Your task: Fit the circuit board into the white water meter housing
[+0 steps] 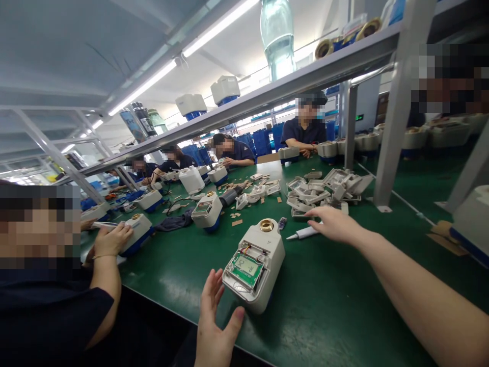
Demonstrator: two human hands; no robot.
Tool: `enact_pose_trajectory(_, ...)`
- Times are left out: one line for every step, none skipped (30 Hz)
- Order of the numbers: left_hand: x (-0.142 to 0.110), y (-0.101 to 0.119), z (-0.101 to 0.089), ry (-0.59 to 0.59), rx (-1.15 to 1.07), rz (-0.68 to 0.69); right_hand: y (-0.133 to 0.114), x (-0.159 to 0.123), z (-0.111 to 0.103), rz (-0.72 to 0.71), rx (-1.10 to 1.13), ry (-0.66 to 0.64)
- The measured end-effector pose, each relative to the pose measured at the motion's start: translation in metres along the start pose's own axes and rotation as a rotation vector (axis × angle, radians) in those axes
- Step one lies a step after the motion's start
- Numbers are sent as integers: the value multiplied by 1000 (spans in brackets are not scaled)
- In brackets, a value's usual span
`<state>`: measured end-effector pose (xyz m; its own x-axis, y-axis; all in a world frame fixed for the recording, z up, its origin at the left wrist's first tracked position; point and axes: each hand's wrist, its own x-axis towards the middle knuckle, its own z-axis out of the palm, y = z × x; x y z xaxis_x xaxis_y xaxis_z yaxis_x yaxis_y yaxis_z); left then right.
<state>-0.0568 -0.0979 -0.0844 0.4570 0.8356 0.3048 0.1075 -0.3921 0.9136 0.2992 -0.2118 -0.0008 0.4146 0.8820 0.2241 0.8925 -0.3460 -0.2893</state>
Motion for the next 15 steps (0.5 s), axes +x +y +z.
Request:
enact_pose_trajectory(-3, 0, 4, -5, -28, -29, 2, 1, 14, -32, -19, -20)
enact_pose_trajectory(-5, 1, 9, 1, -46, -44, 4, 2, 27, -66, -36, -36)
enact_pose_trajectory(-7, 2, 13, 16, -59, -46, 7, 1, 38, -93, -51, -48)
enact_pose_trajectory(-9, 4, 16, 35, -66, -39, 9, 0, 46, -113, -65, -57)
enact_pose_trajectory(-10, 4, 19, 50, -69, -31, 11, 0, 53, -124, -78, -62)
enact_pose_trajectory(-11, 4, 22, 56, -69, -26, 12, -1, 57, -125, -88, -65)
enact_pose_trajectory(-12, 2, 23, 46, -62, -33, 14, -1, 60, -121, -96, -66)
enact_pose_trajectory(-13, -1, 23, 26, -47, -50, 15, -2, 61, -114, -98, -68)
enact_pose_trajectory(-13, -4, 24, 0, -29, -74, 16, -2, 61, -104, -95, -70)
enact_pose_trajectory(-14, -8, 23, -22, -9, -94, 16, -2, 61, -92, -87, -72)
enact_pose_trajectory(-15, -11, 23, -36, 5, -105, 17, -2, 61, -76, -72, -71)
enact_pose_trajectory(-15, -13, 23, -42, 10, -104, 17, -3, 60, -55, -52, -67)
enact_pose_trajectory(-15, -15, 23, -42, 2, -90, 17, -4, 59, -28, -26, -56)
enact_pose_trajectory(-16, -14, 23, -38, -20, -72, 16, -5, 57, 6, 7, -39)
enact_pose_trajectory(-15, -13, 23, -33, -46, -55, 16, -7, 56, 46, 47, -14)
